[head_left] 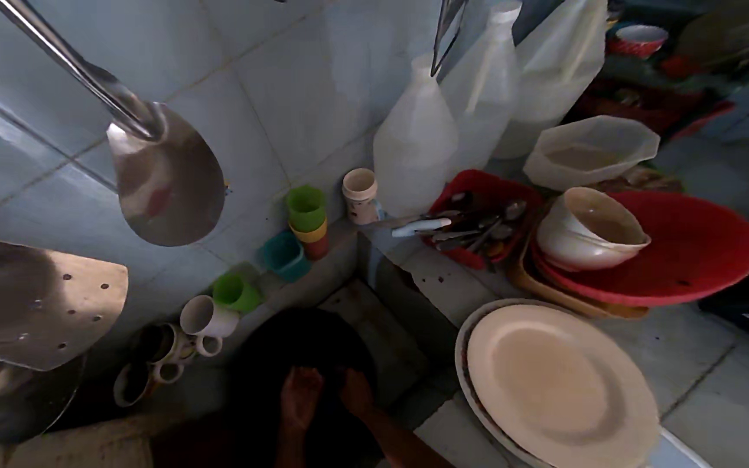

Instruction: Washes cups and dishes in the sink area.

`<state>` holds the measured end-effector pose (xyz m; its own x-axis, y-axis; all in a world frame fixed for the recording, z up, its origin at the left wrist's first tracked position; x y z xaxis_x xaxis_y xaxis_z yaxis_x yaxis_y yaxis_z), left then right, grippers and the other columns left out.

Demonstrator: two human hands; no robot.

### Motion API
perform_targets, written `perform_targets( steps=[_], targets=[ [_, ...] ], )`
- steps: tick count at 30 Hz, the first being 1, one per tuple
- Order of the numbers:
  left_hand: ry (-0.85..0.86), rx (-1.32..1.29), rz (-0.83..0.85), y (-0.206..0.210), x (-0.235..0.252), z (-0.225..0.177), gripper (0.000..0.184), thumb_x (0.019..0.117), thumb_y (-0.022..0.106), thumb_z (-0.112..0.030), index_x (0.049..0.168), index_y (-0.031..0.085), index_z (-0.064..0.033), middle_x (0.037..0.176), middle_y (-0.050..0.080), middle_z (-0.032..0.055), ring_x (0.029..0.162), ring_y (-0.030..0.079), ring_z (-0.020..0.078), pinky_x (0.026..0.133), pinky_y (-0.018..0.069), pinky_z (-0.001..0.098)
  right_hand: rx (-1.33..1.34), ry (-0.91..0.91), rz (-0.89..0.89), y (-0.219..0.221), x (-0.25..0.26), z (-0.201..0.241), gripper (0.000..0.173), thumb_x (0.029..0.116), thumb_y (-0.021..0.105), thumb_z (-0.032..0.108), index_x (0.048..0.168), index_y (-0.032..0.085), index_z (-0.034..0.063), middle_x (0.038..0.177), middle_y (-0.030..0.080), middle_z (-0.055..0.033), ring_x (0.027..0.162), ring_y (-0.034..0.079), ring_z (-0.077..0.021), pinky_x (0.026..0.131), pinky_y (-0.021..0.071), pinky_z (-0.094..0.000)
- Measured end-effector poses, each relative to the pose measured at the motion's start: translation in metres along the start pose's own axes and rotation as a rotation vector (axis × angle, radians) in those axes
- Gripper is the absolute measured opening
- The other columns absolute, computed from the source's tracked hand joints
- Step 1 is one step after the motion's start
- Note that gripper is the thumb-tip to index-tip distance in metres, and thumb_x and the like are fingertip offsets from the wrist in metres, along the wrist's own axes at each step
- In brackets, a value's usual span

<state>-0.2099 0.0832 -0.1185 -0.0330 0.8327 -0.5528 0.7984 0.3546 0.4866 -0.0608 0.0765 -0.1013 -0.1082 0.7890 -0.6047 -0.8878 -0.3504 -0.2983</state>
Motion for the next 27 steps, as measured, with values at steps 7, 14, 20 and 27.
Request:
perform_targets(
  steps=[7,14,20,27],
  targets=[
    [0.546,1.522,0.115,0.036,-0.063,-0.002,0.049,0.1088,0.037,-0.021,0.15,0.046,0.0048,0.156,0.045,0.0241,0.147,0.039,0.0413,0.122,0.0217,0.0622,0.448,-0.12,0.137,0.006,0.004,0.007,0.032,0.1059,0.054,0.014,0.133,0.06,-0.0016,0.124,0.066,-0.0193,0.112,0.065,-0.0244,0.1,0.0519,-0.0422],
    [-0.196,1.152,0.232,-0.004,-0.012,-0.024,0.061,0.104,0.057,-0.042,0.156,0.041,-0.0138,0.155,0.047,0.0165,0.14,0.049,0.0305,0.114,0.0425,0.0522,0.389,-0.241,0.264,0.015,-0.003,0.009,0.03,0.1056,0.056,0.014,0.13,0.064,-0.0017,0.128,0.066,-0.0181,0.118,0.063,-0.0229,0.106,0.0481,-0.0414],
    [-0.071,1.352,-0.307,-0.07,0.013,-0.037,0.084,0.089,0.079,-0.045,0.151,0.044,-0.0002,0.147,0.052,0.0259,0.137,0.05,0.0385,0.114,0.0414,0.0536,0.052,-0.095,-0.017,0.001,0.001,-0.008,0.049,0.103,0.058,0.02,0.149,0.051,0.0036,0.145,0.057,-0.0206,0.135,0.055,-0.032,0.116,0.0434,-0.047],
    [0.176,1.957,-0.247,0.026,0.066,-0.037,0.085,0.0864,0.079,-0.045,0.152,0.045,-0.0039,0.148,0.052,0.0225,0.138,0.05,0.0383,0.112,0.0428,0.0548,-0.087,-0.062,0.075,0.012,0.003,-0.008,0.038,0.1019,0.059,0.023,0.133,0.064,0.002,0.136,0.062,-0.0213,0.13,0.058,-0.0338,0.112,0.045,-0.0507]
  ],
)
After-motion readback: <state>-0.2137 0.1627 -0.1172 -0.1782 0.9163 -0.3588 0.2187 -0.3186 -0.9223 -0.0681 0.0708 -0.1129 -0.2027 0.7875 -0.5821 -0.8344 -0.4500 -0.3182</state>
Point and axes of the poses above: each hand's wrist, its own x-axis towards the middle knuckle, its own y-axis out of the palm, z = x × y, the point moved 6 cm from there along x, towards the middle knuckle
